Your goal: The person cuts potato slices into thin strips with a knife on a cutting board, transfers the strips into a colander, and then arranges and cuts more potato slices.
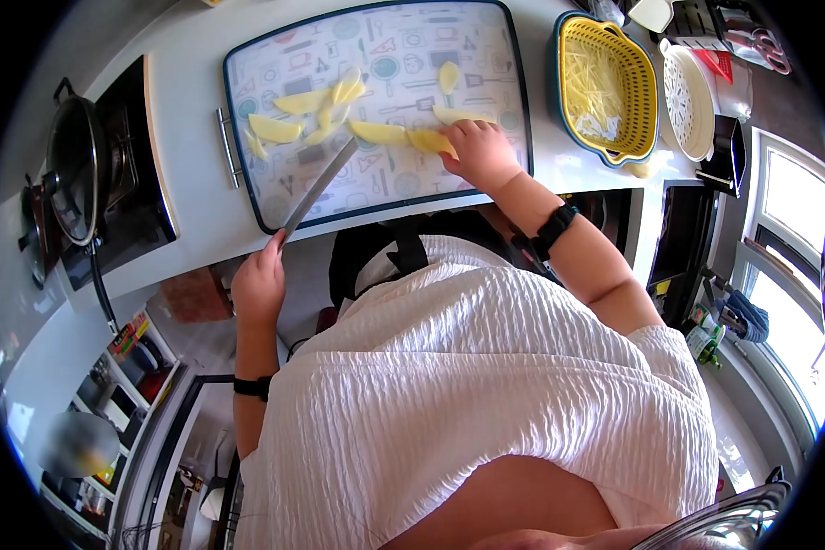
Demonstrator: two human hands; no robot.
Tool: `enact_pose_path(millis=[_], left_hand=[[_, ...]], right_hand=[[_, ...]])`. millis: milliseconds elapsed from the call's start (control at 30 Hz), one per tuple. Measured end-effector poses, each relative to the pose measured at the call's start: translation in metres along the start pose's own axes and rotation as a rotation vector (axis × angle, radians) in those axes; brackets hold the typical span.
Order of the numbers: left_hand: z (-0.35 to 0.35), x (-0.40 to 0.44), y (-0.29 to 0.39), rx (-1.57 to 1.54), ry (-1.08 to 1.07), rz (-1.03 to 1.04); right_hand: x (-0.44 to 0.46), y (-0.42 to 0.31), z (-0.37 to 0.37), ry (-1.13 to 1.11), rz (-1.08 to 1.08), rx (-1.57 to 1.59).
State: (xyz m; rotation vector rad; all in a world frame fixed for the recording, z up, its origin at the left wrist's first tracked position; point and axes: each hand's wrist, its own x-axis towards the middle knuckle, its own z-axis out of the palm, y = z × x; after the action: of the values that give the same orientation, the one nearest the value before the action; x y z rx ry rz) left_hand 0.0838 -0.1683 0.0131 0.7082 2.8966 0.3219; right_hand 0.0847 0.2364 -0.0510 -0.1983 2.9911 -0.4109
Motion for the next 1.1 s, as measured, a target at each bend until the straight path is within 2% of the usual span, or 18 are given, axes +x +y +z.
enact_pose_path(millis=[267,467,600,833,933,1033,1100], left_hand=[[-0.001,0.001,0.001,0.0,-0.005,0.002],[0.0,0.0,-0.002,-0.007,-0.004,0.001],[-0.001,0.0,-0.002,-0.005,-0.001,0.001],[0.0,0.001,-0.003,-0.058,0.015,0.002],[0.0,0.001,-0.005,-0.032,-0.034,-0.026],[0.0,0.001,-0.006,-0.019,-0.018,-0.029],[-0.003,0.003,-0.006,-0.004,-0.045,-0.052]], right_hand=[[0.006,0.003,-0.008,-0.016,-0.003,0.047],[0.001,0.005,0.002,0.239,0.064,0.176],[0.003,0.019,-0.003,0.473,-0.059,0.131],[0.003,0.032,0.005,0.202,-0.016,0.187],[0.011,0.03,-0.007,0.326,0.047,0.182],[0.025,0.031,-0.015,0.013,0.259,0.336],[0.032,0.029,-0.022,-0.05,0.239,0.297]])
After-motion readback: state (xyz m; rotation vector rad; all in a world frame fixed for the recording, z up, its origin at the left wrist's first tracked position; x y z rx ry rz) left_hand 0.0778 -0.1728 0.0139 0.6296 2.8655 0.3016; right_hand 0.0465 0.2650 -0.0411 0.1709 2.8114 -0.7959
